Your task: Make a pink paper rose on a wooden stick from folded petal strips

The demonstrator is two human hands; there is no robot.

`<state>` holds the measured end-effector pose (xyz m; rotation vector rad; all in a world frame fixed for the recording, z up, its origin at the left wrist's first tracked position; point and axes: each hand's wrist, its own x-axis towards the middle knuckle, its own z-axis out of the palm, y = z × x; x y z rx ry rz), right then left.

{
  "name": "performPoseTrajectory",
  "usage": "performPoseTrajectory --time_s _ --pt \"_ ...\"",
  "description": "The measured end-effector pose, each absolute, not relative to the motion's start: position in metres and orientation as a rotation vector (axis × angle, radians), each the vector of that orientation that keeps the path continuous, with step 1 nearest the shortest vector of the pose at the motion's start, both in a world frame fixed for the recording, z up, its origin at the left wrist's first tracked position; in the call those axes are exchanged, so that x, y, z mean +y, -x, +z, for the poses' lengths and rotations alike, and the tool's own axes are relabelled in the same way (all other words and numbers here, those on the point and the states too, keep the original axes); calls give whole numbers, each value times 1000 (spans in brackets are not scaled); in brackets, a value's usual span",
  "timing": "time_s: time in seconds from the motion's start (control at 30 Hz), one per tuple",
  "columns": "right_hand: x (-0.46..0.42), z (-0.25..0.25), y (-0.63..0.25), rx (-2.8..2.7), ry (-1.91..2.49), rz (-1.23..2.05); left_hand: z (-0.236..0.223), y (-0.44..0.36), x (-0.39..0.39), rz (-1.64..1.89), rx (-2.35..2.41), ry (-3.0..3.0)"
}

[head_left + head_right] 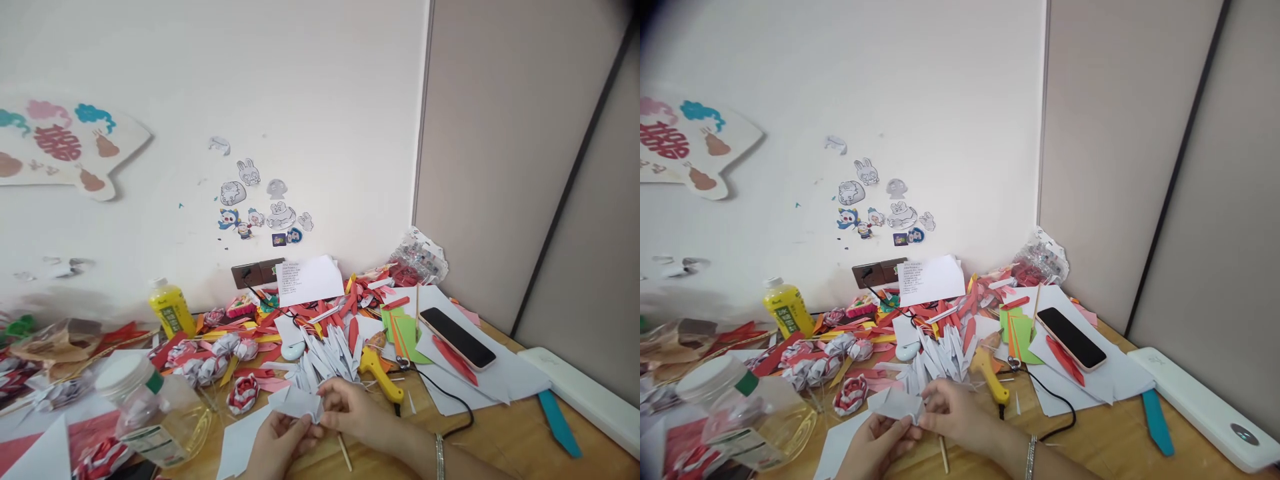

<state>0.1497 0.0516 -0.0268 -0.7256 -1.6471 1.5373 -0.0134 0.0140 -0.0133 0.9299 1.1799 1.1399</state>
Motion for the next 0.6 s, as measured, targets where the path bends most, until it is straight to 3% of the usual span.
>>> performPoseTrajectory --time_s 0.6 --pt "52 -22 -157 -1690 830 1483 -14 12 12 1131 1099 -943"
